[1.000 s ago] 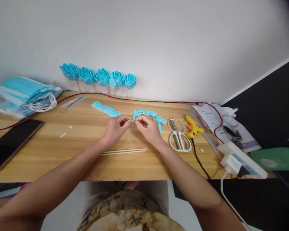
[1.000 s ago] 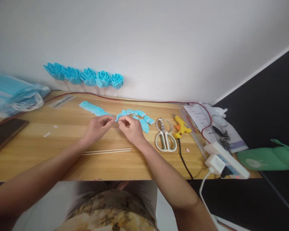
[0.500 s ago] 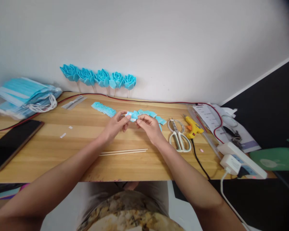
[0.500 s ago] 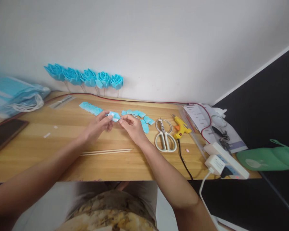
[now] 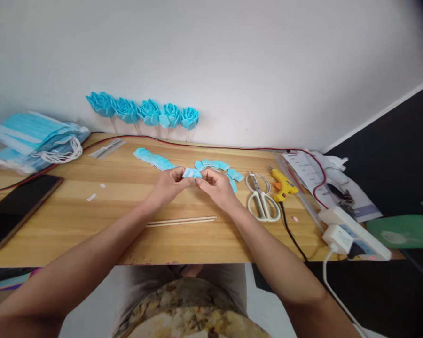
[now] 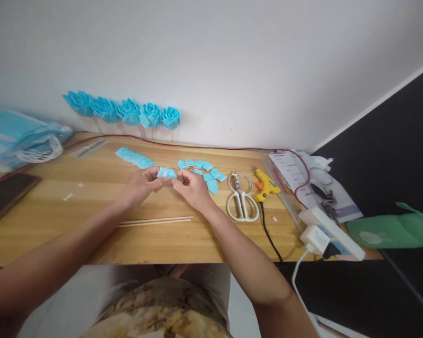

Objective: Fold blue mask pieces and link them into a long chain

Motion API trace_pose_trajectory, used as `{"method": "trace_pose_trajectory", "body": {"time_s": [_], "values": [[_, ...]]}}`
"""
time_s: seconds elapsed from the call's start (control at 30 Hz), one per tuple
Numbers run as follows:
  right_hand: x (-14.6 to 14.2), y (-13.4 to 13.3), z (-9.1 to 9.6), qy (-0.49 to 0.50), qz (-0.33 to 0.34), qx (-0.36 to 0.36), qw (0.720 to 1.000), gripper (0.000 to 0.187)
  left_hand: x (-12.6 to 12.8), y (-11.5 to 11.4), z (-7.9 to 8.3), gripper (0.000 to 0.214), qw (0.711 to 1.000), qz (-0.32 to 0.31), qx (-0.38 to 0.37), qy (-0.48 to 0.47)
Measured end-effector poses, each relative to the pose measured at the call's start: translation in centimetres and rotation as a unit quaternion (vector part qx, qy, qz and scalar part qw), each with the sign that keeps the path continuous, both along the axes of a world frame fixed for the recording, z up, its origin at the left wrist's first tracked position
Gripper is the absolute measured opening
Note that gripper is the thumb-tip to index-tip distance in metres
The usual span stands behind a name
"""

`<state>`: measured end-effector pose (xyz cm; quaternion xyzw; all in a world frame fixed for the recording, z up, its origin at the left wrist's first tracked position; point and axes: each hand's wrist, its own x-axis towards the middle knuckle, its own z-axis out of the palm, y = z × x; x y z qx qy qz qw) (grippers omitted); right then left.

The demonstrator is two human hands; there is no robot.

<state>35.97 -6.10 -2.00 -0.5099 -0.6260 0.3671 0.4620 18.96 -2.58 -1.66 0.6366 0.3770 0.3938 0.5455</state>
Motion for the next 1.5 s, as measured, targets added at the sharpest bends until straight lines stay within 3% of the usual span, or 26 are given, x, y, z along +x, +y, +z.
{"method": "trace_pose_trajectory", "body": {"time_s": [0.23, 0.5, 0.73, 0.9, 1.1, 1.23, 1.5], "values": [[0.2, 0.1, -0.1, 0.007, 0.015, -0.008, 1.000, 0.019, -0.1, 0.0, 0.2, 0.026, 1.000, -0.001, -0.021, -0.017], [0.5, 0.2, -0.1, 0.092, 0.043, -0.035, 0.994, 0.022, -0.3, 0.2, 0.2, 0.023, 0.999, 0.015, -0.029, -0.020], [0.4, 0.4, -0.4, 0.048, -0.012, -0.003, 0.999, 0.021, -0.1, 0.3, -0.2, 0.029, 0.998, 0.032, -0.022, -0.048], [0.4, 0.6, -0.3, 0.059, -0.052, 0.006, 0.997, 0.022, -0.2, -0.1, -0.1, 0.025, 0.988, 0.125, 0.072, -0.046], [0.2, 0.4, -0.2, 0.022, -0.047, 0.025, 0.998, 0.024, 0.1, -0.5, -1.0, 0.017, 0.978, 0.094, 0.180, 0.053], [0.1, 0.1, 0.0, 0.010, -0.028, 0.032, 0.999, 0.023, 0.1, -0.2, -1.4, 0.019, 0.973, 0.101, 0.196, 0.072], [0.0, 0.0, -0.3, -0.044, -0.047, 0.065, 0.996, 0.020, -0.1, -0.7, -0.6, 0.022, 0.952, 0.102, 0.251, 0.141]]}}
